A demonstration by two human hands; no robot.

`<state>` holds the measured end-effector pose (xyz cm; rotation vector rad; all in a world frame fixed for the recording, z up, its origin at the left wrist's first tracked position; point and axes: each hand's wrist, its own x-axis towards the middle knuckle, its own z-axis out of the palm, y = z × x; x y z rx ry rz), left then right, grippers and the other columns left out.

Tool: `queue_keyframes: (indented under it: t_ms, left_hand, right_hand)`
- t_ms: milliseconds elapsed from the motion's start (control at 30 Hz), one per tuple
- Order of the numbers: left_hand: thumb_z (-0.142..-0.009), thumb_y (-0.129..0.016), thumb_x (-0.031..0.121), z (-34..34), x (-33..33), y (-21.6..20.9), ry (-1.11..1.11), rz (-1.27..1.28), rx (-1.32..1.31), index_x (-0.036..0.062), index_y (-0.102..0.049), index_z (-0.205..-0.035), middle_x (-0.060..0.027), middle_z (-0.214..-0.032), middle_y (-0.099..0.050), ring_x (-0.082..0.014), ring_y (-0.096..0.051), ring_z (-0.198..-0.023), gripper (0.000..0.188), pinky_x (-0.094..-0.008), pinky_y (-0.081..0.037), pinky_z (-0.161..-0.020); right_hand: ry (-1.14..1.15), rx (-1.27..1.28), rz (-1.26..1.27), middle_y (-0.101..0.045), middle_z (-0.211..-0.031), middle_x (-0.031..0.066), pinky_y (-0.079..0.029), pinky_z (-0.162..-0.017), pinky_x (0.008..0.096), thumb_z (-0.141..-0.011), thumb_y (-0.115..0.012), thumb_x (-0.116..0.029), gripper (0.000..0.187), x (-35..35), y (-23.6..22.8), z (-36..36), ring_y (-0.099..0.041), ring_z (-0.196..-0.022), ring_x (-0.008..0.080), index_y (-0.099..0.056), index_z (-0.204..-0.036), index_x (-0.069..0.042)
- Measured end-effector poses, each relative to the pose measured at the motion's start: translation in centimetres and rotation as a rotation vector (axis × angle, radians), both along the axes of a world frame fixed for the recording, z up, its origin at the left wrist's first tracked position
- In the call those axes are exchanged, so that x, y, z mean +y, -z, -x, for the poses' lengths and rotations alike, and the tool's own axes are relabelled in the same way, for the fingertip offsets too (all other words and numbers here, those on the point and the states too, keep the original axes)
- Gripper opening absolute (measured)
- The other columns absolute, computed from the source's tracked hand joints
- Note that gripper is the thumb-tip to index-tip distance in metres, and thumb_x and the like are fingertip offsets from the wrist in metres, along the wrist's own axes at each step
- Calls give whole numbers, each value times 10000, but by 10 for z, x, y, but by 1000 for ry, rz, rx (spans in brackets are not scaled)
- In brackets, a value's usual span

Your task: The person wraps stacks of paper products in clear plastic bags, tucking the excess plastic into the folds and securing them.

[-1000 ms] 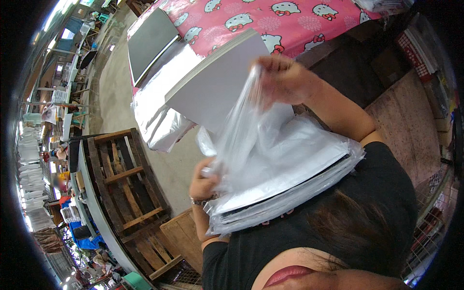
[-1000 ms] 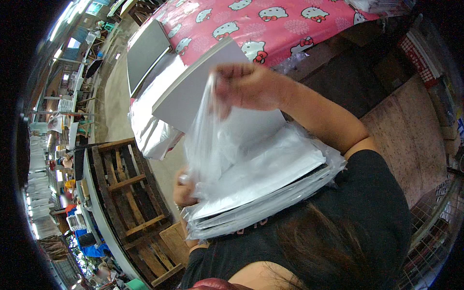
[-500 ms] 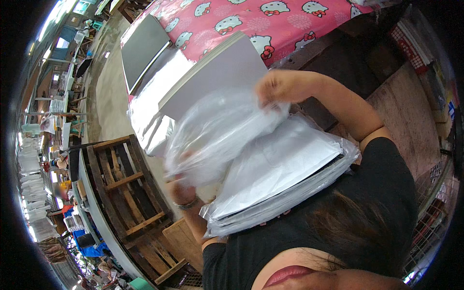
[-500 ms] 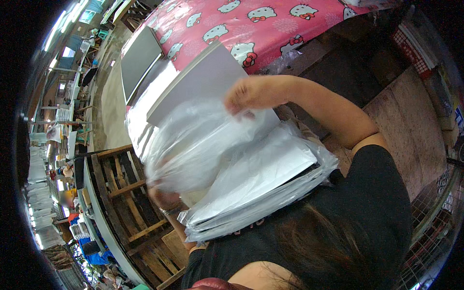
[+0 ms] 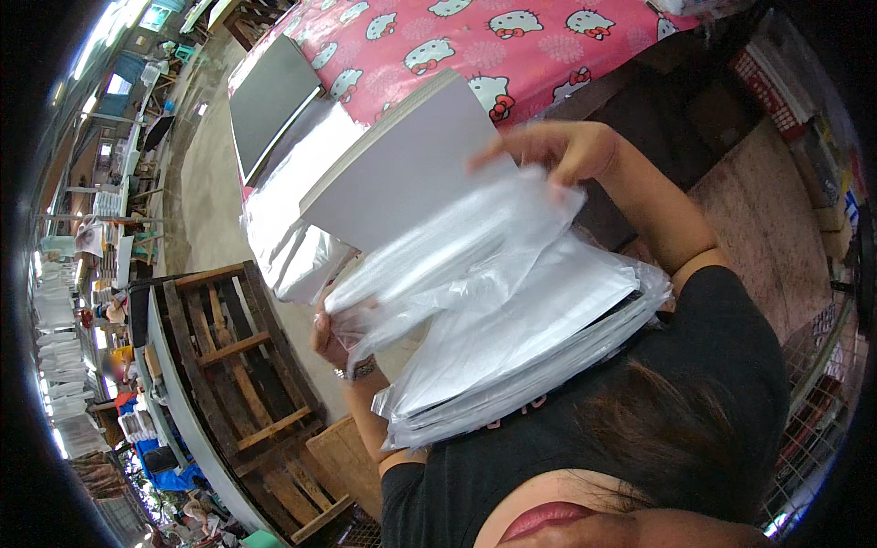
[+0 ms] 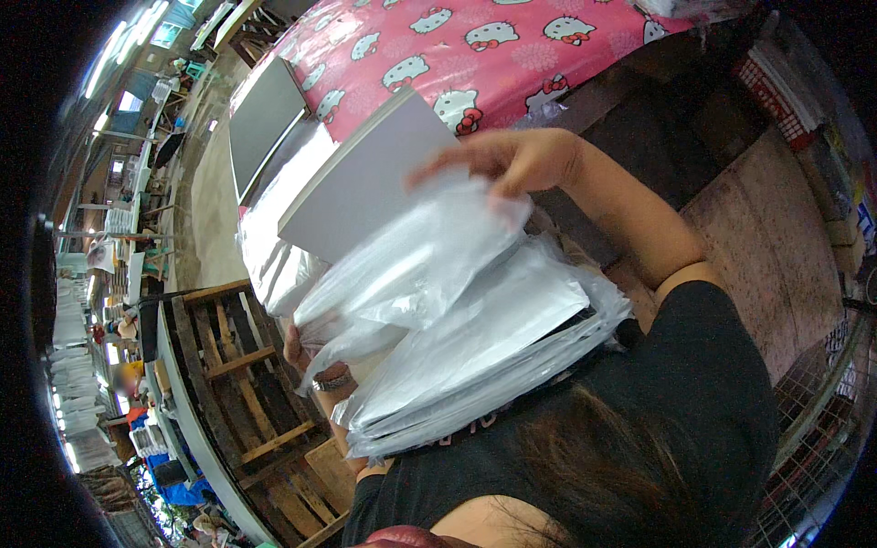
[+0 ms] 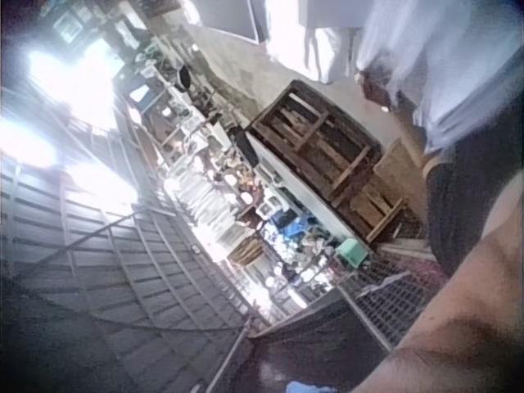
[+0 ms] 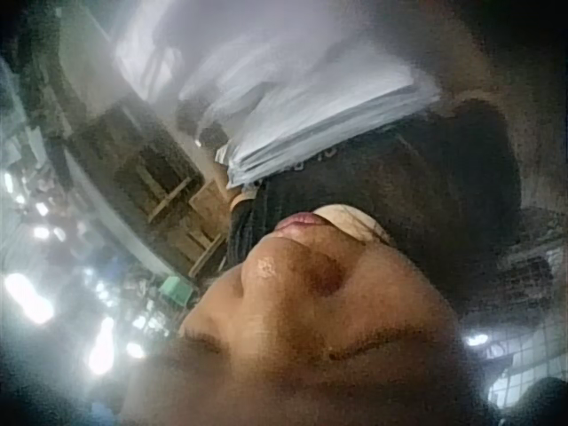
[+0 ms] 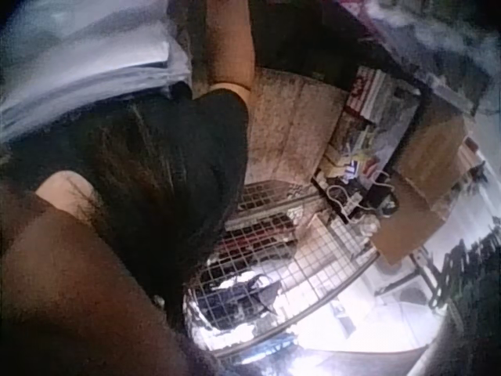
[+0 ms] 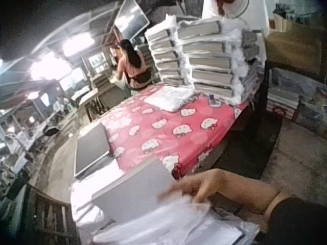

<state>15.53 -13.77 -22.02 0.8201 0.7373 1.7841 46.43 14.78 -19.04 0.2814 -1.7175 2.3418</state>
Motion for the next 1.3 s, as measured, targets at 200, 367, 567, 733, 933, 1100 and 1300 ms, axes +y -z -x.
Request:
queue_keyframes:
  t_ms: [200,367,567,733,933,1100,1300]
  left_hand:
    - [-810,-529,64,12,53,-25,-487,317,391,-50,-480,-1134,-13,-709,-532,-53,-438,-575,347,-182,-349,-514]
    - [-806,-454,-23,-21,96,-43,-844,373,744,-17,-475,-1218,13,-693,-507,-35,-366,-553,412,-180,-305,-491]
    - [-788,-450,-64,-80,47,-58,-819,501,1030,9,-399,-1356,-28,-783,-583,-42,-423,-553,575,-179,-349,-480]
    - [-769,-604,-13,-58,-17,-74,-676,559,645,-6,-548,-1042,-68,-850,-609,-97,-533,-620,280,-212,-425,-524]
    - [-818,-606,96,-17,-23,-37,1,896,506,-1,-560,-1057,-104,-950,-615,-140,-588,-714,262,-256,-485,-604]
    - [-810,-600,86,-3,0,86,221,982,555,3,-570,-1060,-74,-931,-617,-110,-534,-669,265,-235,-433,-573]
    - [-801,-592,73,-9,-5,184,266,1114,636,8,-582,-1064,-38,-907,-620,-75,-468,-615,271,-211,-370,-535]
  right_hand:
    - [303,150,100,-609,-1008,150,-501,-749,290,-661,-642,-59,791,10,-22,16,-611,-865,177,-329,-1387,-91]
    - [1243,-97,-1020,-554,-935,147,-505,-744,338,-718,-548,2,546,7,-27,42,-582,-807,258,-495,-1253,-91]
    - [1224,-38,-1129,-520,-903,129,-502,-713,308,-754,-587,-11,438,-36,-18,5,-589,-798,262,-544,-1185,-71]
    - [664,-209,-308,-568,-713,22,-461,-631,217,-758,-685,-72,438,-47,-54,-30,-567,-676,96,-549,-1174,-47]
    - [273,-304,137,-607,-826,36,-473,-677,231,-666,-791,-188,607,-17,15,-49,-589,-729,99,-527,-1186,-21]
    - [263,-685,400,-653,-978,63,-475,-725,278,-750,-673,-104,377,-1,231,-78,-607,-839,149,-584,-1109,-33]
    - [79,-964,-241,-616,-1096,75,-466,-809,352,-805,-649,-300,444,7,240,-49,-572,-994,212,-584,-1151,-29]
